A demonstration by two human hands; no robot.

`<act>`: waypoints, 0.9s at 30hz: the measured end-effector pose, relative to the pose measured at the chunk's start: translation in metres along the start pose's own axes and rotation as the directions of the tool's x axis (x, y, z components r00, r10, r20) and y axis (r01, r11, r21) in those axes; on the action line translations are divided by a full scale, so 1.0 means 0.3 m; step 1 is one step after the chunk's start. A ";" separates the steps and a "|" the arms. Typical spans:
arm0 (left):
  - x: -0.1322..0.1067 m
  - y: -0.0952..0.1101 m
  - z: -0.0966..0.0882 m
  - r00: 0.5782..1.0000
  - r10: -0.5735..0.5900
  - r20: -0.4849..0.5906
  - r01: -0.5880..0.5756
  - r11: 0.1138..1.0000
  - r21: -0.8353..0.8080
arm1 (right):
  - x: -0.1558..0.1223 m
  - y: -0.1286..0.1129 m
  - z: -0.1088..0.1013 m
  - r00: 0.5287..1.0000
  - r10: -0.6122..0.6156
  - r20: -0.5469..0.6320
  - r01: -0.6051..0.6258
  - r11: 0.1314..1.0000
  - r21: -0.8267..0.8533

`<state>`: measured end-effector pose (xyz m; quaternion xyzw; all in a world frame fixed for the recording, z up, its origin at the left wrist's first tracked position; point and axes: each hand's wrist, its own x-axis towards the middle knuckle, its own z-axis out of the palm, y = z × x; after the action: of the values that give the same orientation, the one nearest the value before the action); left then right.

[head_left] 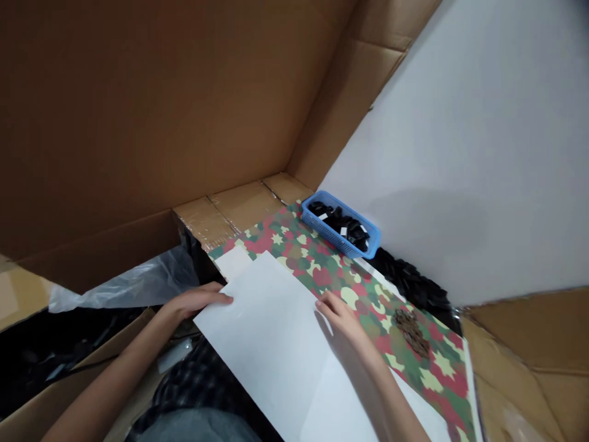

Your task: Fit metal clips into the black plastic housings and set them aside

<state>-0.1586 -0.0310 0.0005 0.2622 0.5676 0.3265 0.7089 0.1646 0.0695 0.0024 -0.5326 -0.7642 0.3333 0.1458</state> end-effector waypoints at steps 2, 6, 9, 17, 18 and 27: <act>-0.014 0.009 0.010 1.000 -0.006 -0.031 0.007 0.999 0.035 | -0.001 0.008 -0.020 0.999 0.022 -0.049 -0.022 1.000 0.000; -0.037 0.025 0.044 0.997 -0.009 -0.083 0.015 0.998 0.065 | -0.026 0.006 -0.032 0.998 0.023 -0.066 -0.022 1.000 0.020; -0.056 0.045 0.066 0.993 -0.005 -0.120 0.020 0.992 0.123 | -0.042 -0.007 -0.017 0.998 0.004 -0.061 -0.001 0.999 0.046; -0.148 0.129 0.092 0.968 0.208 -0.138 -0.133 0.898 0.420 | -0.136 0.066 -0.159 0.962 0.096 -0.255 -0.049 0.982 0.184; -0.158 0.140 0.092 0.963 0.238 -0.127 -0.158 0.879 0.449 | -0.176 0.099 -0.196 0.940 0.146 -0.307 -0.086 0.976 0.200; -0.158 0.270 0.119 0.897 0.359 -0.258 -0.196 0.845 0.497 | -0.619 0.386 -0.228 0.343 0.691 -0.637 -0.102 0.701 0.706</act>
<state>-0.1440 -0.0145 0.0985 0.4419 0.6976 0.3242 0.4616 0.3594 -0.0511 0.0003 -0.7345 -0.2783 0.2408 0.5702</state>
